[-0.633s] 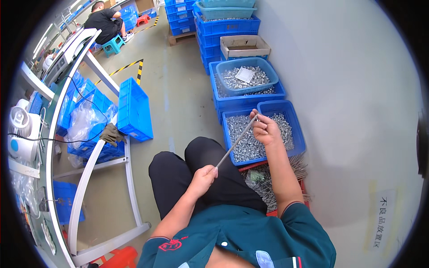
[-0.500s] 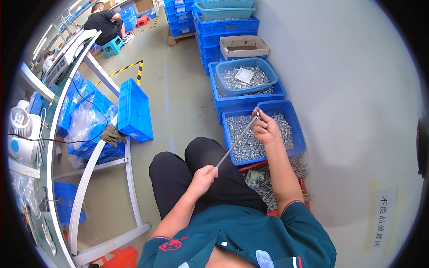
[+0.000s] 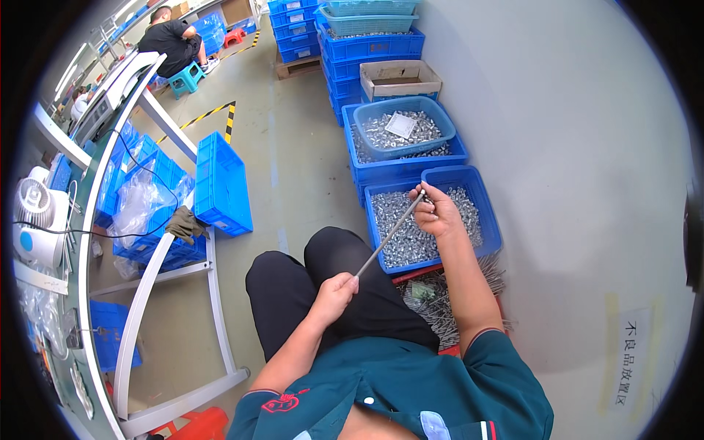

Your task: Assembling small metal components by sliding them onto a metal rod.

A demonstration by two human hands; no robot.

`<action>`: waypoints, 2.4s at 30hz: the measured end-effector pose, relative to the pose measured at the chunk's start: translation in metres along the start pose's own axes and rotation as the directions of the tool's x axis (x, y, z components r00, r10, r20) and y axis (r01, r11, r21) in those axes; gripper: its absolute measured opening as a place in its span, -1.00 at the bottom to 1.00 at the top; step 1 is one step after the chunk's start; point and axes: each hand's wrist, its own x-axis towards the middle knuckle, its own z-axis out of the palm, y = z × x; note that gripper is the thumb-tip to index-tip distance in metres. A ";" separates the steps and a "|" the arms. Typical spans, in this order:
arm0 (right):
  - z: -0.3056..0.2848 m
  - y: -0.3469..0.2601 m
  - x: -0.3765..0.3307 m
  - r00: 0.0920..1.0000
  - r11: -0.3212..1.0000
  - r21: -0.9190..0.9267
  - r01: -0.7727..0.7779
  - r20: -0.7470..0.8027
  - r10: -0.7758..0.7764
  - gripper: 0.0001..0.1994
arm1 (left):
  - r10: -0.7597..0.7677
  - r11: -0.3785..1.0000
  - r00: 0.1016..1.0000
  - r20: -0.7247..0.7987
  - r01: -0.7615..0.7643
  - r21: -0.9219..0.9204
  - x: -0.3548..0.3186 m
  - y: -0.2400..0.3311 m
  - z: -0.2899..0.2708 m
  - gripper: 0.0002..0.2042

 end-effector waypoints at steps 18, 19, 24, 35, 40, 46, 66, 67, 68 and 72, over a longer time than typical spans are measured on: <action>0.013 -0.019 -0.020 0.999 0.879 -0.474 0.047 0.021 -0.042 -0.83 | 0.167 0.952 0.981 -0.100 -0.134 0.276 0.000 0.002 -0.002 -0.78; 0.012 -0.020 -0.020 0.999 0.879 -0.474 0.048 0.022 -0.042 -0.83 | 0.195 0.930 0.973 -0.119 -0.146 0.337 0.000 0.004 -0.001 -0.78; 0.021 -0.009 -0.019 0.990 0.922 -0.362 0.139 0.079 -0.118 -0.83 | 0.279 0.900 0.947 -0.158 -0.200 0.388 0.000 0.003 -0.001 -0.78; 0.018 0.015 -0.023 0.997 0.744 -0.666 -0.041 0.017 0.071 -0.76 | 0.079 0.995 0.984 -0.157 -0.068 0.073 0.004 0.003 -0.009 -0.78; -0.006 0.007 -0.016 0.984 0.900 -0.436 -0.018 -0.166 -0.061 -0.73 | 0.114 0.993 0.983 -0.146 -0.109 0.038 0.005 0.000 -0.008 -0.77; -0.013 -0.006 -0.006 0.998 0.999 -0.046 0.010 0.063 -0.007 -0.82 | 0.154 0.984 0.977 -0.145 -0.139 0.112 0.004 0.001 -0.008 -0.77; 0.016 -0.005 -0.006 0.998 1.000 -0.021 -0.008 0.056 0.009 -0.79 | 0.228 0.945 0.963 -0.144 -0.183 0.270 0.002 0.001 -0.006 -0.79; 0.018 -0.003 -0.005 0.997 0.998 -0.058 -0.033 0.061 0.037 -0.79 | 0.228 0.945 0.963 -0.146 -0.183 0.273 0.002 0.002 -0.006 -0.79; 0.021 -0.002 -0.006 0.996 0.994 -0.096 -0.058 0.065 0.064 -0.78 | 0.229 0.944 0.962 -0.147 -0.182 0.275 0.002 0.002 -0.006 -0.79; 0.022 -0.008 -0.005 0.998 0.983 -0.176 -0.048 0.025 0.054 -0.80 | 0.234 0.946 0.961 -0.145 -0.191 0.262 0.002 0.000 -0.005 -0.79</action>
